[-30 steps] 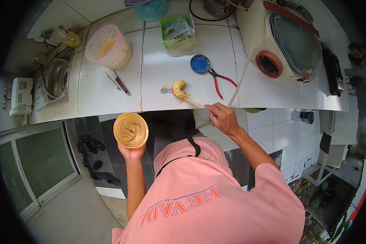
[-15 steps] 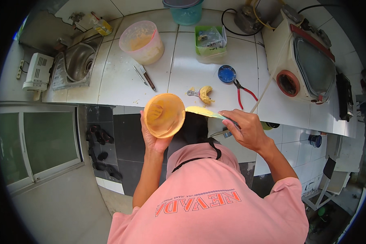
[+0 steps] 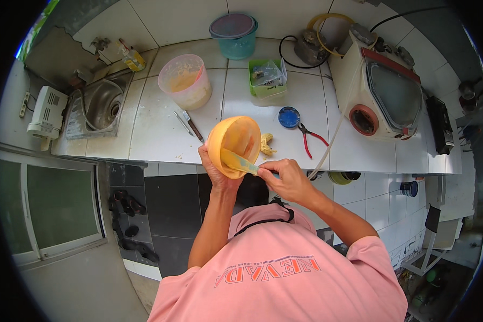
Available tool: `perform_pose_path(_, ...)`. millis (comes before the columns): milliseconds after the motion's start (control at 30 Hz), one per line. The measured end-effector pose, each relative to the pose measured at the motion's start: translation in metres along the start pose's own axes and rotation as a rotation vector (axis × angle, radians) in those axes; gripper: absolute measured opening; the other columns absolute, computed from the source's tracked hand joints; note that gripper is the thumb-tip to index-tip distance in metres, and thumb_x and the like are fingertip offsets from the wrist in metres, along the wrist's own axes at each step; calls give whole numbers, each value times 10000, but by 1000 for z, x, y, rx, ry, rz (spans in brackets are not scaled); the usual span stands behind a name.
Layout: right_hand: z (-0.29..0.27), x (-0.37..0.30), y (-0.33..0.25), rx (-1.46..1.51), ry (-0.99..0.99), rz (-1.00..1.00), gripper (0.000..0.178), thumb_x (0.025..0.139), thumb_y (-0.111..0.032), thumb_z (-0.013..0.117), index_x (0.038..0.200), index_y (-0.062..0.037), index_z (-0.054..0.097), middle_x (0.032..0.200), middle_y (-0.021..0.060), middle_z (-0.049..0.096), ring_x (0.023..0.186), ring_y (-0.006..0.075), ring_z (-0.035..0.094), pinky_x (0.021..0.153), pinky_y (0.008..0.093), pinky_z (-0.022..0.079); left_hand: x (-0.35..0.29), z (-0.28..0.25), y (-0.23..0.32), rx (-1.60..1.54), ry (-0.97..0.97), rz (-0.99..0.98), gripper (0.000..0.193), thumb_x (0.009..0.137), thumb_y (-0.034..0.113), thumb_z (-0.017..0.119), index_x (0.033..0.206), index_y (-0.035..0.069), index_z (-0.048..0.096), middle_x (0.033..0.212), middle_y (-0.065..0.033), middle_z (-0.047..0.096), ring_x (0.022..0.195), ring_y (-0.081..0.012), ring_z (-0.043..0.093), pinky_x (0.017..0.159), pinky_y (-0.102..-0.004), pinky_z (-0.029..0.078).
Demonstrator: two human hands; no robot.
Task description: Mixing yellow dental impression material in a bowl, applying it to a tray, washing the bowl, and then arranging shoes on a rack.
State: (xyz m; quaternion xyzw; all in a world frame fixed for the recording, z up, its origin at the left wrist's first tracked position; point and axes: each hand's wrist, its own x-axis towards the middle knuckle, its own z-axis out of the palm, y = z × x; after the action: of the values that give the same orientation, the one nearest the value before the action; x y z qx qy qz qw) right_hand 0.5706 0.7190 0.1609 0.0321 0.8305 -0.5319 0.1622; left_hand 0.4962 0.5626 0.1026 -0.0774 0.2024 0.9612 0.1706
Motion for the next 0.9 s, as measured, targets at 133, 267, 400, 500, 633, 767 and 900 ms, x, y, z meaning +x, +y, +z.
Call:
perform_pose_path(133,-3,0,-13,295,-75,-13,251,925,-195,580,1009,22,673,602,148,607,527,183,613,526,325,468,11,-8,-1,-66,33,31,497,901,488,500,1247,134,539,1205,-63,586,1136,-254,543,975,-463,451)
perform_pose_path(267,-28,-4,-32,-10,333,-241,217,925,-163,585,1063,-29,685,665,110,632,564,201,612,549,328,468,11,-11,5,-300,-41,-144,514,895,504,564,1241,123,558,1247,-71,577,1173,-261,531,1004,-468,441)
perform_pose_path(400,-44,-8,-41,-578,424,-479,279,875,-152,623,1148,-137,677,736,83,578,622,228,594,564,353,487,-6,3,13,-74,-15,-124,464,963,394,498,1319,96,499,1307,-105,547,1209,-279,522,1040,-465,414)
perform_pose_path(500,-45,-9,-43,-753,474,-644,351,834,-109,630,1180,-157,661,801,81,581,667,218,596,561,343,492,-17,20,26,-75,-142,-296,463,997,373,383,1334,71,478,1334,-130,514,1221,-295,503,1048,-486,399)
perform_pose_path(633,-42,-12,-50,-999,426,-637,447,773,-63,628,1209,-163,639,855,79,573,743,209,607,555,321,496,-15,36,36,-80,-116,-368,478,990,389,382,1328,66,481,1329,-134,514,1225,-300,495,1048,-493,396)
perform_pose_path(767,-47,-12,-58,-1040,213,-554,445,776,-41,607,1208,-143,627,837,71,549,770,214,609,554,314,498,-6,38,40,-53,-122,-351,522,971,438,384,1328,69,482,1325,-140,515,1219,-309,500,1038,-509,401)
perform_pose_path(900,-54,-6,-61,-1002,297,-694,431,771,-57,620,1194,-142,627,826,76,560,763,221,618,570,337,507,-6,37,44,-17,-147,-366,524,955,443,387,1301,69,505,1298,-142,542,1195,-307,521,1021,-510,419)
